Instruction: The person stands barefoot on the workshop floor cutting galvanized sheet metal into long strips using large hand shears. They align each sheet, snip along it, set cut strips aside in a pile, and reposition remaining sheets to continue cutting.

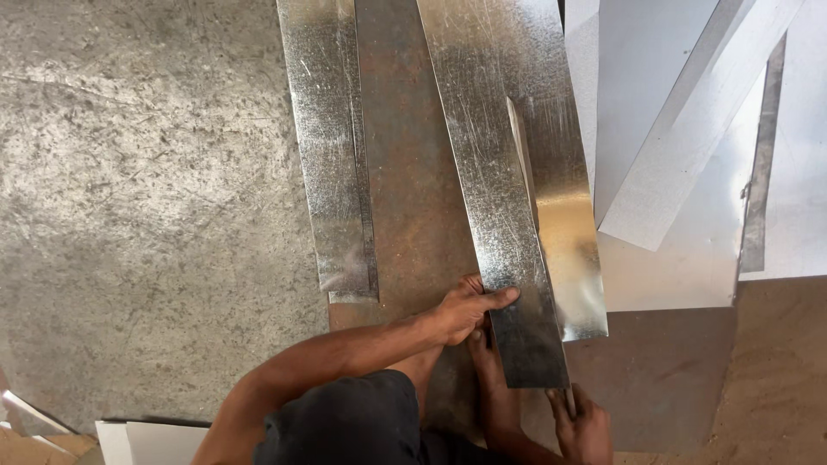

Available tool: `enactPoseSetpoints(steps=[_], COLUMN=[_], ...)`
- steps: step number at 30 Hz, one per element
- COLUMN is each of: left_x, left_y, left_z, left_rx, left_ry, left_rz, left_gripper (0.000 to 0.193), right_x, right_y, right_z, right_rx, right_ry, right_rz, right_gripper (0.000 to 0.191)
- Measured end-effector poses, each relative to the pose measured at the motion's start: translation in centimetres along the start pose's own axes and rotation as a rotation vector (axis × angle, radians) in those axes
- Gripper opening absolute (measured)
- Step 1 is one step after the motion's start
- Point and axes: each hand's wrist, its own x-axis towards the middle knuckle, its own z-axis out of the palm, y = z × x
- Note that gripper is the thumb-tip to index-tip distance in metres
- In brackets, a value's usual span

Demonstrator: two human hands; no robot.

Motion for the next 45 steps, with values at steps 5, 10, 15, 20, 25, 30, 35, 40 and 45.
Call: enactPoseSetpoints(steps=[5,10,15,20,25,30,35,40,45], left_x=[0.6,-0.7,-2.0,-1.0,-0.5,0.2,-0.2,-1.4,-1.6], left_y=[1.0,2.3,1.7,1.8,2.4,1.5,1.1,4.4,6.4], left_z=[0.3,1.7,2.6,2.0,1.6,0.6,0.6,2.8,3.8], left_rx=[0.038,-0.002,0.034,0.192,0.119,0.112,0.149,0.001,0.089], left_ry=[0.019,0.02,0.009,0.018,0.01,-0.036,-0.027,0.0,0.012], left_rz=[-0.001,0.026,-0.012,-0.015,-0.042,0.105,0.143,0.006,-0.002], left_gripper=[0.014,0.013,0.015,0.015,0.017,0.023,0.032,0.01,0.012], right_x=[1.2,4.3,5.0,4.5,5.0,7.0,9.9,10.7,10.0], right_y=[0.9,0.4,-2.4,-5.1,-6.8,-8.6,-11.0,-12.4,-13.8], right_z=[0.7,-2.1,-3.8,-3.6,-3.8,-6.6,-7.6,-5.9,-7.0], right_rx=[0.112,0.629,0.75,0.475,0.296,0.951,0.592,0.333,0.119], right_ry=[0.018,-0.36,-0.315,-0.147,0.016,-0.404,-0.244,0.04,0.063], right_rz=[-0.059,-0.029,-0.425,-0.27,-0.273,-0.7,-0.537,-0.557,-0.392], right_gripper=[0.046,0.087,0.089,0.062,0.041,0.077,0.064,0.051,0.042])
